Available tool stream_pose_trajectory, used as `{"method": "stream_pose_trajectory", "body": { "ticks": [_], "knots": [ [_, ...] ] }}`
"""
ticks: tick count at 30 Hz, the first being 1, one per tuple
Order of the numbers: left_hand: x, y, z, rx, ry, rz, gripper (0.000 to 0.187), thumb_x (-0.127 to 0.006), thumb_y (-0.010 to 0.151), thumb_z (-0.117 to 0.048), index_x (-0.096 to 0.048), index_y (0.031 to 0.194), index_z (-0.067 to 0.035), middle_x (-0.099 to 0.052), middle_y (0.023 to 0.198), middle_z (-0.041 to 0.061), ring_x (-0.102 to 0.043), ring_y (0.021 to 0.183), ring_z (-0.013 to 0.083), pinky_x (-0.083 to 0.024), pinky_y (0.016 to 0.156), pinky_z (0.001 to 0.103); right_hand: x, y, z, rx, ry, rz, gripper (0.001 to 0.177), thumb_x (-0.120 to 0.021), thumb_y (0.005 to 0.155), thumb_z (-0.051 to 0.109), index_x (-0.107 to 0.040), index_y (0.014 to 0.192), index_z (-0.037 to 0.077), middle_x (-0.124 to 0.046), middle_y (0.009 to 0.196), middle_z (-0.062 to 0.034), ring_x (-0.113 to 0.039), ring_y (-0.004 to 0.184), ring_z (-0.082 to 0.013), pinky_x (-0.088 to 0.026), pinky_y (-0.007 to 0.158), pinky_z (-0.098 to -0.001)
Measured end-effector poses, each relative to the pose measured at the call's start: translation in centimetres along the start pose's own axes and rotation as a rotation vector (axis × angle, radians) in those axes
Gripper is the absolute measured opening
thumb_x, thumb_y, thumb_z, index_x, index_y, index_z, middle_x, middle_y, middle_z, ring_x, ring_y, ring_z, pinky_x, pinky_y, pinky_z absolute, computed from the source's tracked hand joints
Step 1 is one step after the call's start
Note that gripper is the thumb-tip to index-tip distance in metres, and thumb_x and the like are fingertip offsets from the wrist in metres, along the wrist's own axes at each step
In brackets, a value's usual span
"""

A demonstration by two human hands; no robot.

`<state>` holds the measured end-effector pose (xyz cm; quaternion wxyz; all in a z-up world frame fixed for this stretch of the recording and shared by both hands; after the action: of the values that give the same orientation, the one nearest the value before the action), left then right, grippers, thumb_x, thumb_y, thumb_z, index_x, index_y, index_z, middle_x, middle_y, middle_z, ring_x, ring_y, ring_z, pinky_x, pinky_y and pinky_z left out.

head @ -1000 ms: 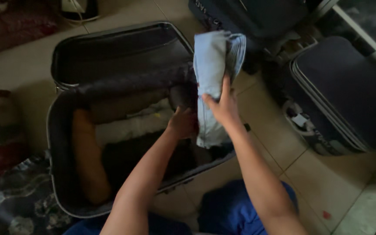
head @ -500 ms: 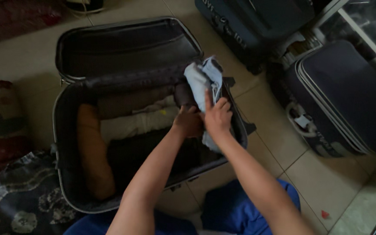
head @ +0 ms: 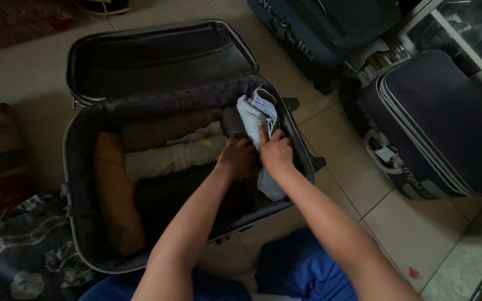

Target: The person folds clothes including jeans and shirts and packs them into a suitcase on the floor.

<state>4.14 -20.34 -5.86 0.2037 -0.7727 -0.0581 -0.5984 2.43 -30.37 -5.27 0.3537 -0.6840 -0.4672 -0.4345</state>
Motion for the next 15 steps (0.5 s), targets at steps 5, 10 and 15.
{"method": "stream_pose_trajectory", "body": {
  "ticks": [5, 10, 15],
  "knots": [
    [0.2, -0.4, -0.2, -0.012, 0.035, 0.006, 0.051, -0.057, 0.091, -0.058, -0.066, 0.132, -0.029, -0.050, 0.146, -0.002, -0.031, 0.145, 0.0261, -0.023, 0.116, 0.067, -1.2, 0.5, -0.4, 0.018, 0.017, 0.059, 0.076, -0.052, 0.095, 0.012, -0.022, 0.164, 0.025, -0.051, 0.122, -0.0345, -0.063, 0.081, -0.0444, -0.059, 0.057, -0.0449],
    [-0.9, -0.2, -0.2, -0.012, 0.110, -0.012, 0.046, -0.057, 0.096, -0.051, -0.066, 0.134, -0.026, -0.053, 0.145, 0.000, -0.036, 0.144, 0.0253, -0.026, 0.118, 0.067, -2.6, 1.0, -0.3, 0.051, 0.024, 0.067, 0.076, -0.050, 0.099, 0.014, -0.020, 0.169, 0.022, -0.055, 0.118, -0.0374, -0.067, 0.074, -0.0363, -0.058, 0.063, -0.0414],
    [-0.7, -0.5, -0.8, -0.151, 0.053, -0.136, 0.036, -0.055, 0.100, -0.050, -0.076, 0.115, -0.025, -0.068, 0.123, 0.001, -0.052, 0.126, 0.0264, -0.039, 0.116, 0.048, -2.7, 1.1, -0.2, 0.033, 0.024, 0.131, 0.078, -0.051, 0.095, 0.013, -0.019, 0.166, 0.020, -0.053, 0.120, -0.0399, -0.069, 0.065, -0.0324, -0.058, 0.054, -0.0390]
  ]
}}
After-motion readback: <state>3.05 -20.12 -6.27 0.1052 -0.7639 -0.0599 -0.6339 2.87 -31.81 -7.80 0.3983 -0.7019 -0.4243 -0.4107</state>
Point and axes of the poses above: each hand's wrist, its own y-axis towards the middle knuckle, its own x-axis out of the back of the hand, z = x × y, the point moved 8 cm from there along y, towards the middle knuckle
